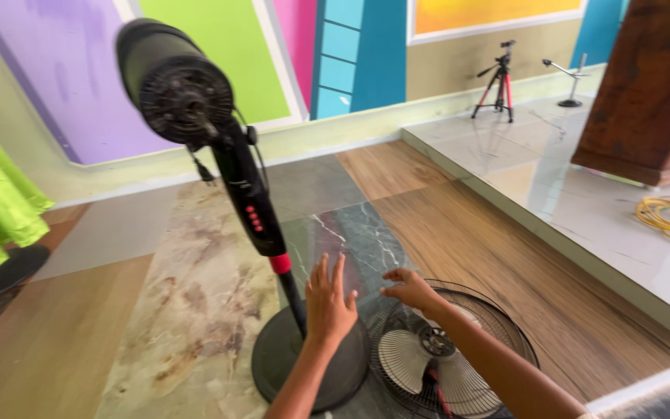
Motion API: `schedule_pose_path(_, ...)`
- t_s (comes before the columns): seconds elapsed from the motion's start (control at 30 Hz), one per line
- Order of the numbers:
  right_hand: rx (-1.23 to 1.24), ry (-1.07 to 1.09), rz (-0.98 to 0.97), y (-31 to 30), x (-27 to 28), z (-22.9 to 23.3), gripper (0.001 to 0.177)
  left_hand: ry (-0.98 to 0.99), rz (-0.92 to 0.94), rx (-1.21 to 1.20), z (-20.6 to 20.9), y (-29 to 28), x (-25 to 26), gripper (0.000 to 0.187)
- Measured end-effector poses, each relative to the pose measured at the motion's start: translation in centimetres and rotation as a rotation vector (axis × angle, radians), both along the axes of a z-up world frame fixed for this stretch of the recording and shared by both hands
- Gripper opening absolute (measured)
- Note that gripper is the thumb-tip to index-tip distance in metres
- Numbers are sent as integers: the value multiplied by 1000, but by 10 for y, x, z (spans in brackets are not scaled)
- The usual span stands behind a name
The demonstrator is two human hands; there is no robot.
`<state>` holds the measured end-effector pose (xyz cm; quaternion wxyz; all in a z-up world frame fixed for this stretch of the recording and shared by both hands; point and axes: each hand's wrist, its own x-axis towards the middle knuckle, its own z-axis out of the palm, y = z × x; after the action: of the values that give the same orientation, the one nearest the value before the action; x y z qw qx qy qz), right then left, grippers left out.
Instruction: The person removes the fan blade from a standing fan by unscrewing the central nut. Then they detach the front wire cage and finally separate the motor head from the stand.
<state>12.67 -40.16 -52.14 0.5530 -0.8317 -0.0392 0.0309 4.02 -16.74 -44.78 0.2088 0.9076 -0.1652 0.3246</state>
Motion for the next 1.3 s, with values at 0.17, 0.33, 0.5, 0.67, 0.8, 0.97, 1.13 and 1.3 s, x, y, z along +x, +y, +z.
schedule_pose_path(0.17, -186, -107, -28, 67, -16, 82, 62, -132, 24, -26, 64, 49, -21, 80)
schedule_pose_path(0.33, -326, -278, 22, 118, -33, 145, 66, -216, 79, -118, 98, 87, -12, 80)
schedule_pose_path(0.5, -337, -419, 53, 158, -34, 184, 70, -295, 209, -181, 125, 107, 29, 84)
schedule_pose_path(0.67, -362, -397, 85, 180, -35, 202, 72, -73, 315, -486, 141, 102, 72, 98)
schedule_pose_path(0.8, -389, -430, 135, 178, -41, 197, 74, 31, 429, -574, 149, 89, 99, 114)
schedule_pose_path(0.97, -341, -281, 108, 168, -37, 175, 73, -150, 437, -567, 152, 83, 116, 115)
schedule_pose_path(1.13, -245, -212, 73, 166, -15, 148, 74, -283, 446, -502, 146, 86, 119, 99)
schedule_pose_path(1.3, -190, -73, 45, 165, 2, 109, 74, -311, 429, -452, 146, 92, 117, 103)
